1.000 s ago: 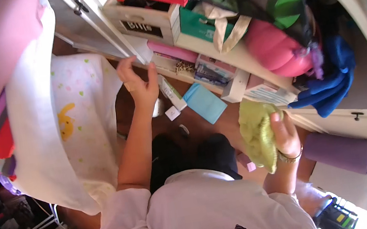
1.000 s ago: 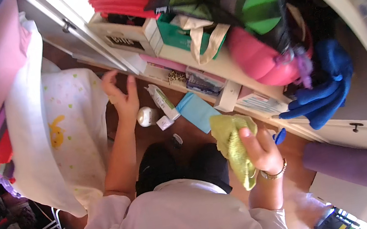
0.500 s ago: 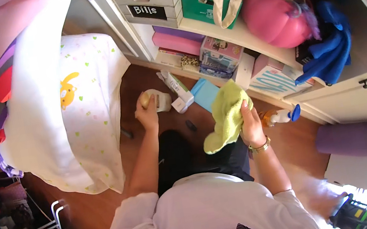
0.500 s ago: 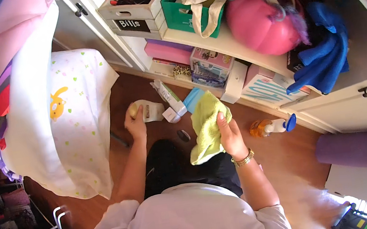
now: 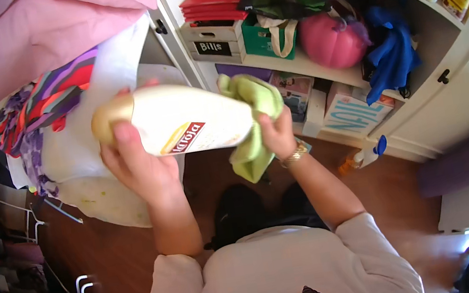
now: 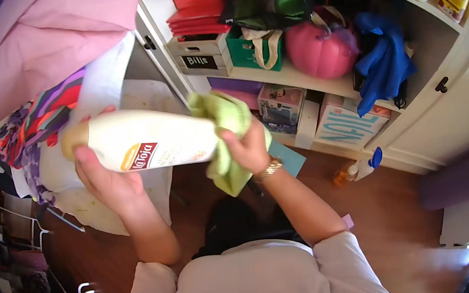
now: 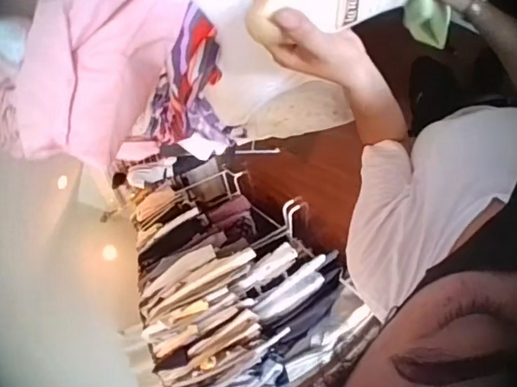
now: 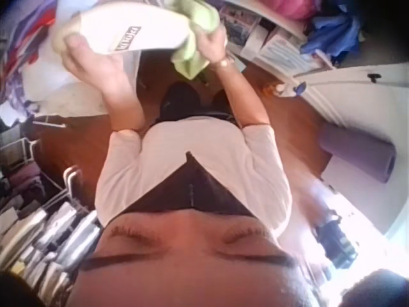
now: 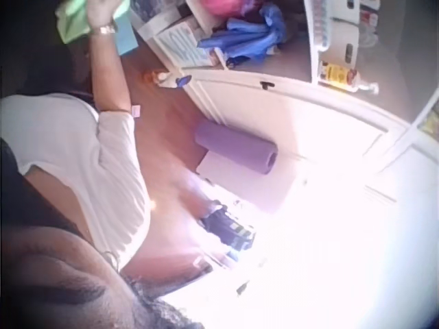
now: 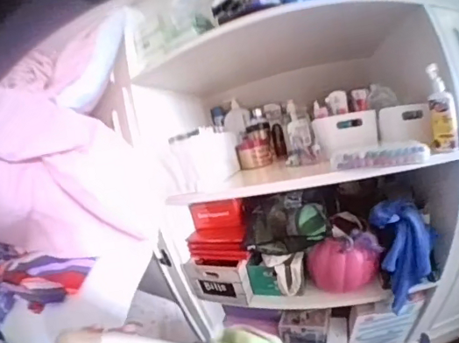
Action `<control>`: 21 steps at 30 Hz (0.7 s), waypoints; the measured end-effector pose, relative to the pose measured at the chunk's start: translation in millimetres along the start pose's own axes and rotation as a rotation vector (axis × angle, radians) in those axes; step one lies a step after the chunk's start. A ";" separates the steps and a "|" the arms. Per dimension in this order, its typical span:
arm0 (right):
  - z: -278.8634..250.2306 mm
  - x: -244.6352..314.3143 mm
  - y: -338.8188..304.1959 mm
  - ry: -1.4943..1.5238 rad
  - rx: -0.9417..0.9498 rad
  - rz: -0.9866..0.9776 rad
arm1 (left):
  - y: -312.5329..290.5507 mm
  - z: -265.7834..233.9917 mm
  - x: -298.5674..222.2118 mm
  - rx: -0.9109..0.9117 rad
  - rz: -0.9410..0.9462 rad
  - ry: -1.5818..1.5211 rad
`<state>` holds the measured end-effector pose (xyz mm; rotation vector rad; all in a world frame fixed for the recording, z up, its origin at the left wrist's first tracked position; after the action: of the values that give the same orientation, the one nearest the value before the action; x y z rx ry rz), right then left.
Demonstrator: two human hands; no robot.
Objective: The person wipes down shelves and the surfaces of various toiletry items and cleaning supplies with a cloth, then rearranges the items on the shelves and inside white bins.
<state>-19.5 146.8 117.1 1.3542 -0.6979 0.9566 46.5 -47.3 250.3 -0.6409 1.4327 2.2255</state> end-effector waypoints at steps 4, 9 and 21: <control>-6.0 -26.7 -51.1 0.683 0.037 0.254 | 26.3 10.9 28.8 0.088 -0.246 -0.069; -0.8 26.0 -78.1 0.415 -0.079 0.311 | 24.2 35.6 37.4 0.171 -0.419 -0.261; -1.7 142.7 -107.8 -0.004 -0.270 -0.101 | -99.0 48.7 22.9 0.483 -0.828 -0.463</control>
<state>141.7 175.8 189.1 1.1421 -0.7267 0.7507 76.8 37.7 182.6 -0.4005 1.1101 1.2197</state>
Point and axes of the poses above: each hand's wrist, its own y-axis towards the middle knuckle, its own z-axis out of the palm, x = y × z, the point moved 5 cm from there along y, towards the middle knuckle, and after that the axes turned 5 degrees about z, right-handed, at the moved point
